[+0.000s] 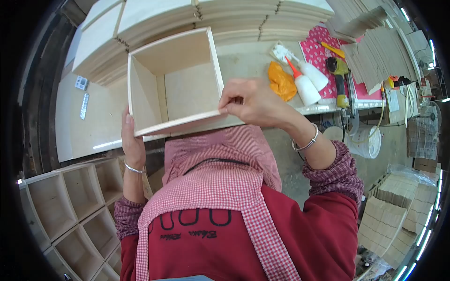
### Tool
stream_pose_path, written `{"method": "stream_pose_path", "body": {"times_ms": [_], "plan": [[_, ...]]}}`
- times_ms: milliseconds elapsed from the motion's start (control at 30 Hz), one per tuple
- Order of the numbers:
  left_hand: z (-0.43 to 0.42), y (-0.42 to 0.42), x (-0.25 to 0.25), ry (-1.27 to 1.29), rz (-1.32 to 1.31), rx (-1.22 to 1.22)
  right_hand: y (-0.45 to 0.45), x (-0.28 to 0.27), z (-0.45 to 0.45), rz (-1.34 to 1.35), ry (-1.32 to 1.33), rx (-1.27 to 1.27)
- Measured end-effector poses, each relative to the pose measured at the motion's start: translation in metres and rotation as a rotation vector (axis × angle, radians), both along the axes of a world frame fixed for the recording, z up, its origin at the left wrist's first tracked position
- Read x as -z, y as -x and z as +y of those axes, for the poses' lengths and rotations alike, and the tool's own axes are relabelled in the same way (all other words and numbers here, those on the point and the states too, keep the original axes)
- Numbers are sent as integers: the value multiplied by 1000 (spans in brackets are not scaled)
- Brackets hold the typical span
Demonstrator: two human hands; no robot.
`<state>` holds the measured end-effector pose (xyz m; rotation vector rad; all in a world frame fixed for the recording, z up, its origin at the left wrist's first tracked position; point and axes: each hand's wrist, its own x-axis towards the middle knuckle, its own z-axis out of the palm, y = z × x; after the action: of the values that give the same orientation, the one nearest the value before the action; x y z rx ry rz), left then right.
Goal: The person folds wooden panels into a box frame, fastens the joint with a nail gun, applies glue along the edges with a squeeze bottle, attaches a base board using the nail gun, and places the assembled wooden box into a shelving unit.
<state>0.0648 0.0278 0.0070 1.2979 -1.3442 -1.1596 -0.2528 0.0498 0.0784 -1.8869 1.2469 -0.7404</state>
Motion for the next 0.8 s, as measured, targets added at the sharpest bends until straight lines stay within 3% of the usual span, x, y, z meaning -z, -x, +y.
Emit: {"method": "stream_pose_path", "body": {"times_ms": [67,133,167,233,267,333,367,433,567,767,800], "plan": [[1,-1,2,22,-6,-5,-5,-5,-9,30,-89,-25],[1,-2,2,26,-37,22,-11,-3,-19,304,124,-73],[2,-1,1,40,-37,20,-13,0,-27,305,139,-73],[1,1,0,43,-41,9,-13,8,-45,178,198,187],[1,1,0,49,-35,5,-7,10,-59,183,205,183],[1,1,0,46,-51,25,7,16,-90,169,23,394],[2,1,0,45,-44,20,8,22,-101,176,25,388],[2,3,-1,56,-35,31,7,34,-121,-7,276,464],[1,6,-4,50,-5,44,19,32,-149,-143,31,372],[0,9,-7,50,-16,56,18,19,-164,220,109,285],[0,10,-6,45,-15,53,17,25,-165,311,369,268]]}}
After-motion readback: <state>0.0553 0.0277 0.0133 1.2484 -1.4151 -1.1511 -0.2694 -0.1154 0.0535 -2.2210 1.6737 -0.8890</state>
